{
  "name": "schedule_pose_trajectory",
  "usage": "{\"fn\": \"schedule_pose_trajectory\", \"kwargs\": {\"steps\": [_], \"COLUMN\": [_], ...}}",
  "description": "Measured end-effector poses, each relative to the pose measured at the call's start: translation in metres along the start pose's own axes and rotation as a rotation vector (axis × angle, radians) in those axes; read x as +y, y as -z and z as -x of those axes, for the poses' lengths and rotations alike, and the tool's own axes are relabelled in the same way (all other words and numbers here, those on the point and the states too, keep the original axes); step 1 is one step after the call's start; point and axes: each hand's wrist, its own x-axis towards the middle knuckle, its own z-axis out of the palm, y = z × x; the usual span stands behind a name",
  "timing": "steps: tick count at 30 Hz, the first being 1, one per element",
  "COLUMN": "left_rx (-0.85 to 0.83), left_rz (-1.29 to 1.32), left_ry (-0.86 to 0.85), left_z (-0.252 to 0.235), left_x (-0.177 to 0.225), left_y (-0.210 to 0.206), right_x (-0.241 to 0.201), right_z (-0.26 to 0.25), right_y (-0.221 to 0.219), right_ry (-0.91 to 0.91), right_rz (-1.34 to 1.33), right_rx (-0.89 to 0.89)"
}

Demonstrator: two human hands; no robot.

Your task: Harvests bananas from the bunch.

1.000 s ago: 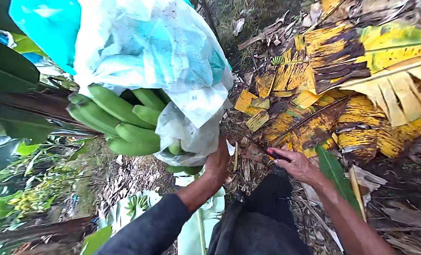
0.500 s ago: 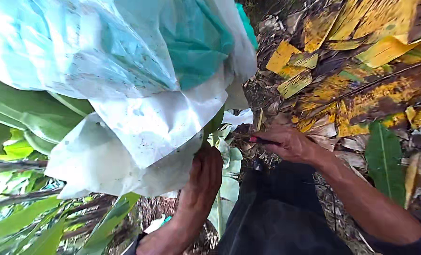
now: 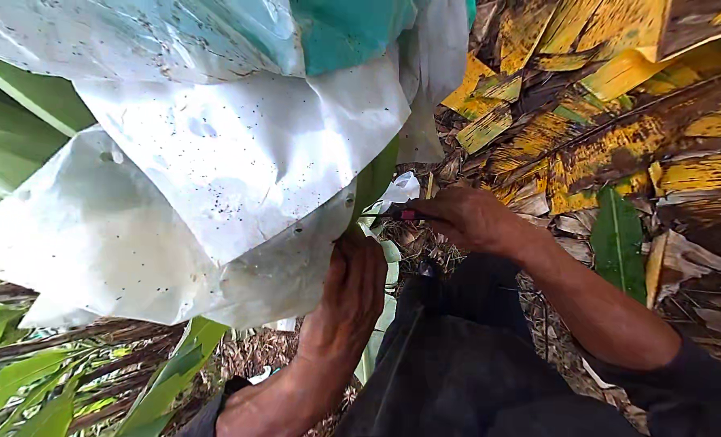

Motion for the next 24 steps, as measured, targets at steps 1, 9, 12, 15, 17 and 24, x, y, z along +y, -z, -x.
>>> {"fn": "schedule_pose_trajectory", "kwargs": {"steps": [1, 9, 12, 15, 17, 24], "left_rx": [0.003, 0.127, 0.134, 0.139, 0.15, -0.047], "left_rz": [-0.006, 0.314, 0.38, 0.407, 0.384, 0.738], "left_ry": [-0.006, 0.023, 0.046, 0.062, 0.082, -0.017], "left_z": [-0.001, -0.033, -0.06, -0.082, -0.094, -0.06], "left_x": [-0.001, 0.018, 0.024, 0.02, 0.023, 0.018], "left_y": [0.0, -0.025, -0.031, -0.034, -0.037, -0.116], "right_x": [-0.005, 0.081, 0.14, 0.186, 0.16, 0.062], "right_z": [-0.002, -0.007, 0.075, 0.227, 0.27, 0.168], "right_y": [0.005, -0.054, -0.027, 0.033, 0.076, 0.032], "right_ry": [-0.024, -0.141, -0.567, -1.084, -1.228, -0.856], "right_rz": [0.04, 0.135, 0.252, 0.345, 0.337, -0.022], "right_rx": [-0.021, 0.069, -0.148, -0.205, -0.092, 0.155]}}
